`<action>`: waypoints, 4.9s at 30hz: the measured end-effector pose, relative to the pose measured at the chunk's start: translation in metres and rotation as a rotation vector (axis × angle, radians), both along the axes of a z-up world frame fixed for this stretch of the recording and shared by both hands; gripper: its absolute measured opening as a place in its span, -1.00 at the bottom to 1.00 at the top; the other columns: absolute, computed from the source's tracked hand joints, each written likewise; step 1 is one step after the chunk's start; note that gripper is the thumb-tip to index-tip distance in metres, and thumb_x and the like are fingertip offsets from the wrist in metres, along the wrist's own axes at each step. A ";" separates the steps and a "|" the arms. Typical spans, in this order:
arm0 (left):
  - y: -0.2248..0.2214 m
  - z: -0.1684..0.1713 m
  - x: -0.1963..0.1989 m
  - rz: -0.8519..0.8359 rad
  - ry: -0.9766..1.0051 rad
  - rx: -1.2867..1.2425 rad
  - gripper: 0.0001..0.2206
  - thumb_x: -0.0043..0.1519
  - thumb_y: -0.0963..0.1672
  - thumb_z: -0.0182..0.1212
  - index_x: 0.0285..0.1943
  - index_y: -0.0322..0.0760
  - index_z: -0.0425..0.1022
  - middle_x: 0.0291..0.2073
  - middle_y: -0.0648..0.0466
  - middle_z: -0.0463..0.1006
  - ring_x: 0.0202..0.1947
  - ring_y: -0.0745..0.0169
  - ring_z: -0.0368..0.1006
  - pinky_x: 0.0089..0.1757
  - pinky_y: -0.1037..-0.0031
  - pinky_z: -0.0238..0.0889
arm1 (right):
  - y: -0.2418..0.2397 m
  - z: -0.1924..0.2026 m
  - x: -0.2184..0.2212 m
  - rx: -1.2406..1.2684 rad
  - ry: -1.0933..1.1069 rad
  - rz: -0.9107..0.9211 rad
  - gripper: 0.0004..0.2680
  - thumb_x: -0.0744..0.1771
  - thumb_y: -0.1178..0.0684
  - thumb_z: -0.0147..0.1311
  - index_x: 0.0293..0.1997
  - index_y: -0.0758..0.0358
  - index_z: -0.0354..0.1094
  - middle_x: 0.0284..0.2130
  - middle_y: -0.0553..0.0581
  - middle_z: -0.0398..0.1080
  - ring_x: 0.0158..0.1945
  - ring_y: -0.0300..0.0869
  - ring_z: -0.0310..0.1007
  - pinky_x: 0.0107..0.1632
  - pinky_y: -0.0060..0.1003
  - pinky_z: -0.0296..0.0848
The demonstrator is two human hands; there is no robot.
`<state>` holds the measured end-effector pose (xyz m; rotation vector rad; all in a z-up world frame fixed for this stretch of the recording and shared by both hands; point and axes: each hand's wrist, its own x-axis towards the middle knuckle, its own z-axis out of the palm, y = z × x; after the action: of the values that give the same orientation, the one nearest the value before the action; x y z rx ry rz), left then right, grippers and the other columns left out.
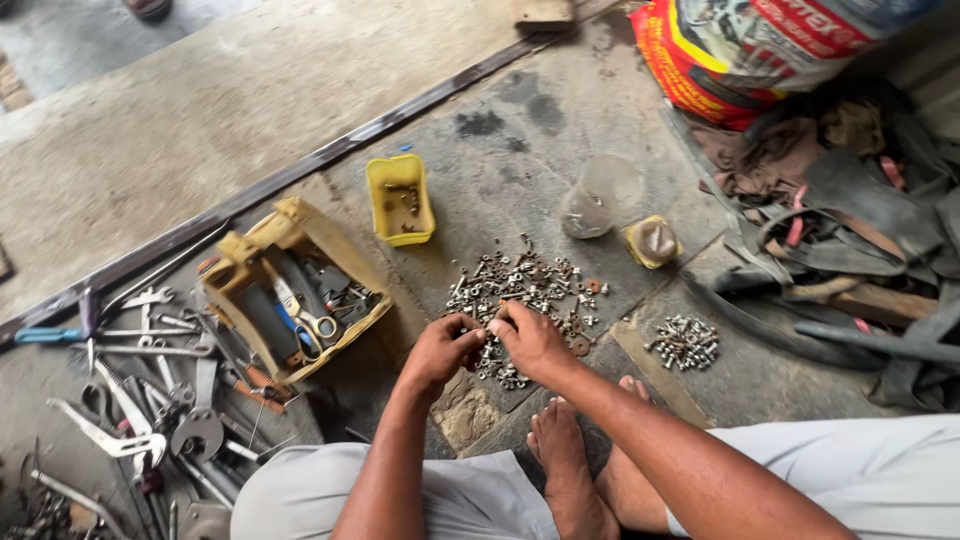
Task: The person sorts various small metal hardware items including nuts and bolts on the ground by hand and using a pair of pliers.
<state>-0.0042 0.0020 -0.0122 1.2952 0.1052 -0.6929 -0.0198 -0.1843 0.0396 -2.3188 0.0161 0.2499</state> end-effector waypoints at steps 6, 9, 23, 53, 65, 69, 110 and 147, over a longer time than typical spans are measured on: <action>-0.003 0.000 -0.001 -0.002 0.040 0.024 -0.89 0.27 -0.17 0.24 -0.24 -0.37 0.49 -0.55 0.10 0.48 -0.58 0.36 0.37 -0.48 0.47 0.30 | 0.002 0.016 -0.002 0.100 0.191 -0.077 -0.85 0.34 -0.02 0.11 -0.18 0.26 0.42 -0.42 0.14 0.51 -0.35 -0.10 0.53 -0.23 -0.15 0.49; 0.000 0.005 -0.001 -0.046 0.073 0.040 -0.83 0.32 -0.12 0.17 -0.26 -0.37 0.48 -0.56 0.10 0.47 -0.59 0.34 0.37 -0.49 0.47 0.29 | 0.003 0.025 -0.004 0.221 0.239 -0.093 -0.88 0.33 0.04 0.12 -0.14 0.22 0.45 -0.39 0.08 0.54 -0.33 -0.19 0.55 -0.23 -0.22 0.52; 0.006 0.010 -0.003 -0.074 0.253 -0.065 -0.80 0.36 -0.09 0.10 -0.21 -0.31 0.49 -0.48 0.12 0.49 -0.55 0.35 0.39 -0.46 0.49 0.29 | -0.008 -0.005 -0.012 0.621 0.304 -0.138 -0.84 0.32 0.20 0.16 -0.03 0.28 0.55 -0.23 0.06 0.61 -0.18 -0.32 0.56 -0.05 -0.38 0.55; -0.001 0.001 -0.007 -0.166 0.053 0.188 -0.84 0.27 -0.15 0.28 -0.30 -0.39 0.49 -0.54 0.11 0.48 -0.58 0.37 0.38 -0.50 0.47 0.32 | -0.002 -0.025 -0.024 -0.008 0.186 -0.017 -0.75 0.42 -0.14 -0.05 -0.23 0.26 0.32 -0.53 0.14 0.38 -0.44 -0.10 0.43 -0.29 -0.07 0.41; 0.002 -0.019 -0.004 -0.086 0.137 0.348 -0.76 0.30 -0.09 0.24 -0.28 -0.43 0.57 -0.60 0.03 0.48 -0.66 0.27 0.36 -0.58 0.41 0.24 | -0.036 -0.045 -0.013 -0.051 0.242 -0.188 -0.84 0.29 -0.03 0.18 -0.09 0.04 0.51 -0.28 0.04 0.60 -0.24 -0.12 0.61 -0.13 -0.17 0.53; 0.004 -0.015 -0.005 -0.008 0.142 0.381 -0.82 0.24 -0.12 0.31 -0.26 -0.41 0.54 -0.54 0.08 0.53 -0.58 0.35 0.41 -0.53 0.47 0.34 | -0.093 -0.071 -0.006 -0.281 0.269 -0.326 -0.87 0.28 0.04 0.19 -0.12 0.05 0.51 -0.22 0.09 0.59 -0.17 -0.05 0.61 -0.07 -0.13 0.56; 0.005 0.002 0.005 0.174 0.194 0.371 -0.83 0.22 -0.13 0.33 -0.26 -0.39 0.50 -0.54 0.05 0.51 -0.56 0.31 0.44 -0.49 0.44 0.35 | -0.079 -0.064 -0.017 -0.517 0.069 0.474 -0.72 0.27 -0.07 0.18 0.09 -0.07 0.42 -0.24 0.10 0.28 -0.20 -0.08 0.44 -0.18 -0.11 0.50; 0.004 0.006 0.000 0.102 0.186 0.345 -0.85 0.24 -0.13 0.31 -0.24 -0.36 0.50 -0.48 0.08 0.52 -0.51 0.34 0.43 -0.43 0.48 0.37 | -0.145 -0.071 -0.030 -0.481 0.186 -0.141 -0.83 0.35 0.13 -0.01 -0.04 0.01 0.50 -0.14 0.15 0.42 -0.04 0.04 0.50 0.07 -0.07 0.46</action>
<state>-0.0045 0.0059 -0.0061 1.5392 0.4554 -0.7278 -0.0497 -0.3295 -0.0317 -2.7451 0.3674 0.4269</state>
